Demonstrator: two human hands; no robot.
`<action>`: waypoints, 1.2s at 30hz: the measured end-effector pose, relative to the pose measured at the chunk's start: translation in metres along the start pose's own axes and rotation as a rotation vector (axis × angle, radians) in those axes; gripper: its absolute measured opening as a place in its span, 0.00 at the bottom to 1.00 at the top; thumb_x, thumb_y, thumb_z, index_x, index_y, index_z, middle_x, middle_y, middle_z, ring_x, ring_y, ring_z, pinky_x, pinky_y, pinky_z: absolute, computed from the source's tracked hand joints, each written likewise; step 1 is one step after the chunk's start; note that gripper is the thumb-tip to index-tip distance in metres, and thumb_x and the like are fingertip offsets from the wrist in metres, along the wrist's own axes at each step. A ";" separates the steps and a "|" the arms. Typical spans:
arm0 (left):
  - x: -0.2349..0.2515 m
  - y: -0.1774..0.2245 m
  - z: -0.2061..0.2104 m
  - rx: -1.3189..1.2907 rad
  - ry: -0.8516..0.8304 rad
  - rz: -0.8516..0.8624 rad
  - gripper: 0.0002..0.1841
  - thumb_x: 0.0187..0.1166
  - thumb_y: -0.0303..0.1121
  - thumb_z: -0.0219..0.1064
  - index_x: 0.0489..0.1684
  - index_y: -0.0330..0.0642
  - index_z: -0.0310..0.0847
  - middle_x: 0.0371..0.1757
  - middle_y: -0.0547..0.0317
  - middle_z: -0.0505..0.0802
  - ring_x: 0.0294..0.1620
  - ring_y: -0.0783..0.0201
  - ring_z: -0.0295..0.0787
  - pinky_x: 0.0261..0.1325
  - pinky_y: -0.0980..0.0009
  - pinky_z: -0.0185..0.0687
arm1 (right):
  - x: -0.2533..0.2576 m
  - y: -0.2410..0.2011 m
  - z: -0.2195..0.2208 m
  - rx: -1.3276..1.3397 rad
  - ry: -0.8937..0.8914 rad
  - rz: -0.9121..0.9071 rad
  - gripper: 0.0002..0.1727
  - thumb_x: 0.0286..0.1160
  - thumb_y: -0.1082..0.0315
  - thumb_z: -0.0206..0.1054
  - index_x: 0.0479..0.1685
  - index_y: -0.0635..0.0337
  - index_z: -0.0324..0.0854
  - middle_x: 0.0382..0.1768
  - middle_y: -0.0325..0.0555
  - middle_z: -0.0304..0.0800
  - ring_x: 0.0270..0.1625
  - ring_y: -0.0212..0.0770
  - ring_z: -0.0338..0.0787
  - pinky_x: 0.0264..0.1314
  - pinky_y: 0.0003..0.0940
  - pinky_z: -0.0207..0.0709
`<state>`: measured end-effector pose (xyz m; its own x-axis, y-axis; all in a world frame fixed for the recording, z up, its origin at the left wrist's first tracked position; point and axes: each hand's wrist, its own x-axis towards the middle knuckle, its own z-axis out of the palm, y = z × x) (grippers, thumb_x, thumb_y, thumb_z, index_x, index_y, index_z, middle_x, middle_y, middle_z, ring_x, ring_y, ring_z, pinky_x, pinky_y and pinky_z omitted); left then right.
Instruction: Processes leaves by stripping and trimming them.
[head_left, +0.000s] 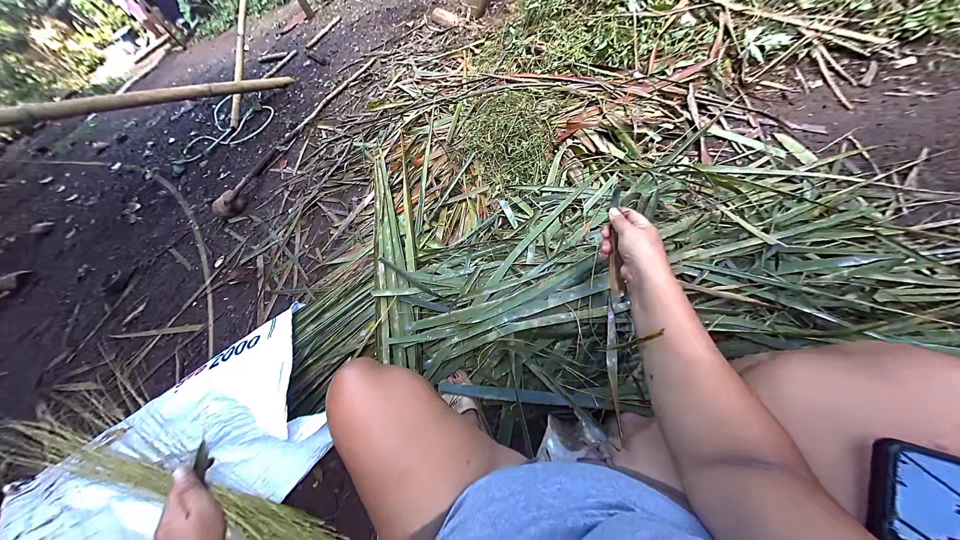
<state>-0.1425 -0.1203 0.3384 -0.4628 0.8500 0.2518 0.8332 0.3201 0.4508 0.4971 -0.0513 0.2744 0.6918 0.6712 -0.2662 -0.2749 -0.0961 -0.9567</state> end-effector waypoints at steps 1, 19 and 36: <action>-0.010 0.026 0.012 -0.011 -0.031 0.037 0.38 0.95 0.51 0.32 0.63 0.25 0.83 0.58 0.24 0.89 0.64 0.30 0.85 0.68 0.29 0.70 | -0.011 0.001 0.013 -0.003 -0.110 -0.011 0.17 0.95 0.56 0.52 0.70 0.54 0.72 0.28 0.34 0.73 0.19 0.26 0.70 0.22 0.21 0.70; -0.062 0.130 0.089 -0.006 0.118 0.937 0.34 0.88 0.58 0.45 0.37 0.39 0.92 0.28 0.47 0.91 0.31 0.48 0.88 0.42 0.49 0.76 | -0.097 -0.007 0.080 0.365 -0.749 0.247 0.18 0.95 0.66 0.49 0.72 0.63 0.74 0.24 0.41 0.81 0.16 0.28 0.77 0.20 0.19 0.75; -0.054 0.367 0.165 -0.311 -0.774 0.903 0.16 0.92 0.33 0.54 0.66 0.37 0.85 0.51 0.50 0.95 0.52 0.59 0.92 0.64 0.58 0.82 | -0.085 -0.012 0.068 0.504 -0.426 0.232 0.19 0.93 0.66 0.53 0.76 0.65 0.71 0.23 0.39 0.76 0.15 0.28 0.72 0.17 0.19 0.68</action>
<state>0.2380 0.0203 0.3483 0.6324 0.7729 0.0523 0.6048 -0.5347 0.5901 0.3957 -0.0572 0.3162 0.2842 0.9141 -0.2894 -0.7314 0.0115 -0.6819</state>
